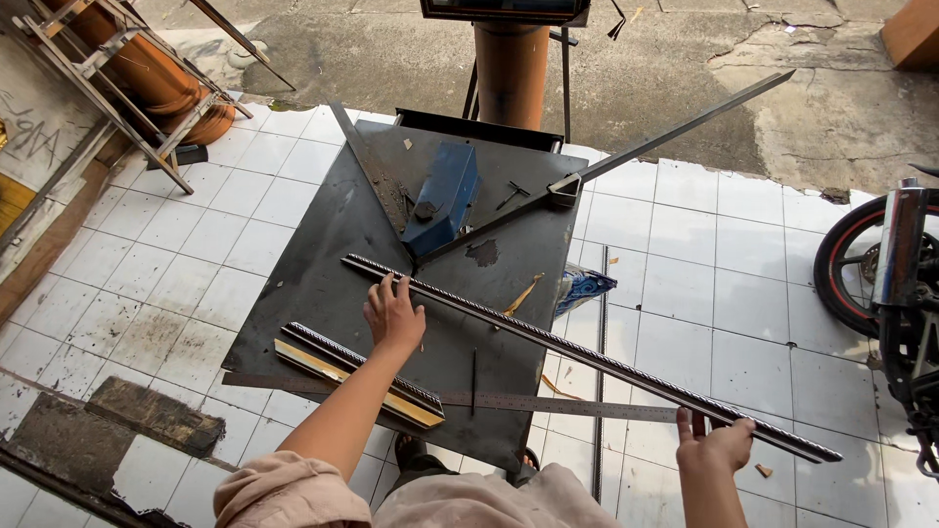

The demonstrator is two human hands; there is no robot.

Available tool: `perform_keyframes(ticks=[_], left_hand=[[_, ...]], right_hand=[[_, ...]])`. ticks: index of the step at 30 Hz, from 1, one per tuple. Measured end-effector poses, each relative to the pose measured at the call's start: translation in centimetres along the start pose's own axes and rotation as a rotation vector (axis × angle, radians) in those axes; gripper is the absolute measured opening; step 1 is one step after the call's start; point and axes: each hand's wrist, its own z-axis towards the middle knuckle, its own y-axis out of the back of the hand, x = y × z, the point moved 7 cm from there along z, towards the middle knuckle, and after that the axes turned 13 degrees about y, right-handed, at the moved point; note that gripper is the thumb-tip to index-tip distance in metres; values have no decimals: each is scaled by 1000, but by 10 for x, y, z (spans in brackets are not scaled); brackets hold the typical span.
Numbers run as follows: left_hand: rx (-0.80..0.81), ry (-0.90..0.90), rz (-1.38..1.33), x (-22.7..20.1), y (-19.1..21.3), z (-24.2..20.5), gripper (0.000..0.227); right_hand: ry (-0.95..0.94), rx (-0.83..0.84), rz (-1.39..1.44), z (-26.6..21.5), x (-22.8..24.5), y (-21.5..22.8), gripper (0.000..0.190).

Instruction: The person uses a metal cutting saw to cut several metal rods into shorter pieces. They measure and mark the rods with a ruler and pencil, then position each rod in the saw and cut it. The cut pieces are stacked on the table.

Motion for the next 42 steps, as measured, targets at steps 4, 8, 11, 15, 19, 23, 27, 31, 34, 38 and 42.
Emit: perform_keyframes(ticks=[4,8,11,15,19,23,27,31,34,38,42], left_hand=[[145,339,-318,41,-38,4,48],[271,351,-458,66,-55,11,49],[282,276,-534,82,-48,35,43],[276,179,-578,116,-75,87,52],[424,170,-305,142,-86,131,96],[536,112,-37,160,-83,163,97],[495,57,-40,159,-96,210,93],[522,10,-62,140,-115,256,95],[564,-18,-76,128,-120,288,94],[641,-40,-130,124,-133,306,96],[624,-13,-115,126,-159,323,102]], right_hand=[[-9,304,64,-125,-84,-17,36],[-282,392,228,-224,-191,-37,25],[-334,342,211,-306,-242,-58,27],[-463,300,234,-385,-327,-108,47],[-640,652,100,-449,-374,-156,42],[-276,1163,-565,-477,-341,-154,55],[579,1048,-1113,-412,-294,-154,37],[1110,922,-1595,-424,-257,-162,41],[1217,951,-1709,-421,-270,-168,43],[1208,1013,-1814,-413,-283,-162,48],[1241,1001,-1879,-409,-289,-162,50]])
